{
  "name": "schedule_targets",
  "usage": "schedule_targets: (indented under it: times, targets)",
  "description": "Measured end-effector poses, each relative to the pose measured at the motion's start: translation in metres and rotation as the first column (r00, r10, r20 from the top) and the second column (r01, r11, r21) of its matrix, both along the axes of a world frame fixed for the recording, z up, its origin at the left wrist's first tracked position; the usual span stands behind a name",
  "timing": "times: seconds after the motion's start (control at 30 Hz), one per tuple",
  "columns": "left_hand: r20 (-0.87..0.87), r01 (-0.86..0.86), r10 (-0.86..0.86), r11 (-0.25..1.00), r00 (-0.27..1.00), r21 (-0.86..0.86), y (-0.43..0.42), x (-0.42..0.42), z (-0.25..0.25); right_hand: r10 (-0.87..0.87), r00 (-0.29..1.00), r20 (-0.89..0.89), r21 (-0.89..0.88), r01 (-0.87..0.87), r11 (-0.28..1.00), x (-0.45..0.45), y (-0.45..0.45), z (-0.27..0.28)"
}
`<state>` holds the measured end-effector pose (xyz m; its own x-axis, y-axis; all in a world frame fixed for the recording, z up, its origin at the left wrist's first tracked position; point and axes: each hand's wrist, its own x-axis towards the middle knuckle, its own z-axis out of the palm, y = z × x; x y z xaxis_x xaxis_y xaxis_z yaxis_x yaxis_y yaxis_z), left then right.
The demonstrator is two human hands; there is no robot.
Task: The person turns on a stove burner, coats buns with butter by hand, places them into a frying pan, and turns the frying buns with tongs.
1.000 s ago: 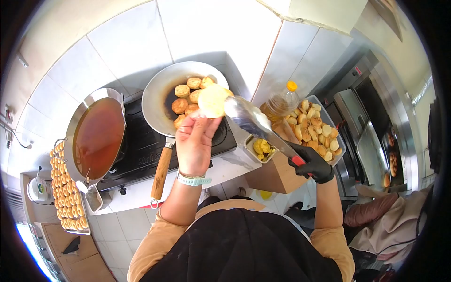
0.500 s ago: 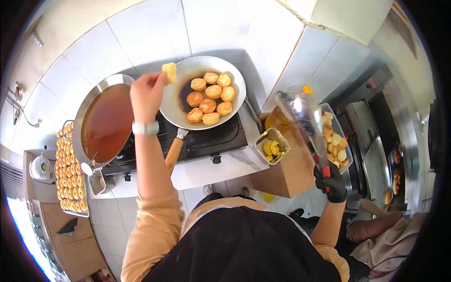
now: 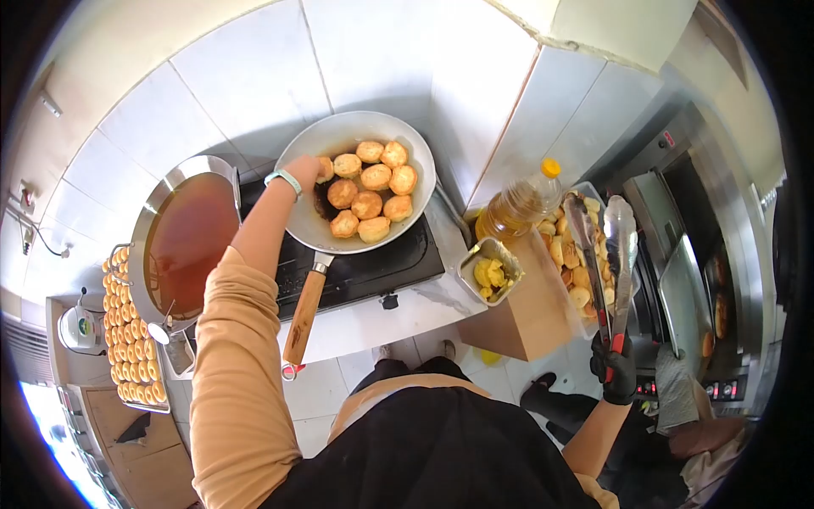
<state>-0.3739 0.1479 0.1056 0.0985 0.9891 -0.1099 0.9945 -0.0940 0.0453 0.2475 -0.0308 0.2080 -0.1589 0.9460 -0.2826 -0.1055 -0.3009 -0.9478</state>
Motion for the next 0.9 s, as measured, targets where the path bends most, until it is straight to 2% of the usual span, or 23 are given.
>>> schedule_targets:
  times: [0.03,0.07,0.17,0.27,0.37,0.4,0.5,0.6,0.7,0.73,0.8,0.83,0.9]
  targets:
    - [-0.002,-0.009,0.009,1.000,1.000,-0.006,0.000,-0.001,0.001,-0.011,1.000,-0.025,-0.007,0.011,1.000,0.003,-0.003,-0.002]
    - [0.016,-0.014,0.013,0.998,1.000,0.065,0.001,-0.004,-0.004,-0.056,0.997,-0.060,0.007,0.056,0.998,0.002,-0.006,-0.006]
    - [-0.063,0.025,-0.028,0.999,0.998,-0.049,0.005,0.006,0.008,-0.089,0.995,-0.033,-0.021,0.088,0.996,-0.005,-0.012,-0.004]
    - [-0.198,-0.158,0.082,0.899,0.977,-0.408,0.015,0.033,0.044,-0.044,0.998,-0.036,-0.006,0.044,0.999,-0.004,-0.017,-0.005]
    - [-0.041,-0.108,0.101,0.967,0.994,-0.232,0.020,0.016,0.019,-0.091,0.996,0.002,0.020,0.091,0.996,-0.007,-0.018,-0.001]
    - [-0.021,-0.037,0.036,0.998,0.999,-0.050,0.012,0.012,0.010,-0.088,0.996,-0.007,0.021,0.088,0.996,-0.008,-0.017,-0.002]
    - [0.044,-0.165,0.171,0.980,0.984,-0.114,0.019,0.004,-0.003,-0.084,0.996,0.022,0.015,0.084,0.996,-0.009,-0.013,-0.002]
    - [-0.142,-0.207,0.154,0.816,0.978,-0.540,0.030,0.024,0.039,-0.056,0.992,0.114,0.001,0.056,0.998,-0.012,-0.012,0.004]
    - [-0.210,-0.067,0.026,0.980,0.977,-0.187,0.016,0.003,-0.005,-0.013,0.989,0.145,0.034,0.008,0.999,-0.018,-0.003,0.004]
    - [-0.290,-0.067,-0.008,0.966,0.957,-0.248,0.005,0.017,0.014,-0.017,0.985,0.170,0.055,0.007,0.998,-0.025,-0.001,0.010]
    - [-0.225,-0.147,0.116,0.981,0.967,-0.127,0.008,0.021,0.021,-0.025,0.981,0.194,0.098,0.006,0.995,-0.028,0.001,0.018]
    - [-0.185,-0.188,0.172,0.980,0.968,-0.072,0.010,0.024,0.025,-0.029,0.981,0.193,0.119,0.006,0.993,-0.027,-0.001,0.021]
    - [0.200,-0.156,0.162,0.987,0.966,-0.047,0.015,0.024,0.052,-0.048,0.984,0.174,0.143,0.023,0.989,-0.018,-0.004,0.020]
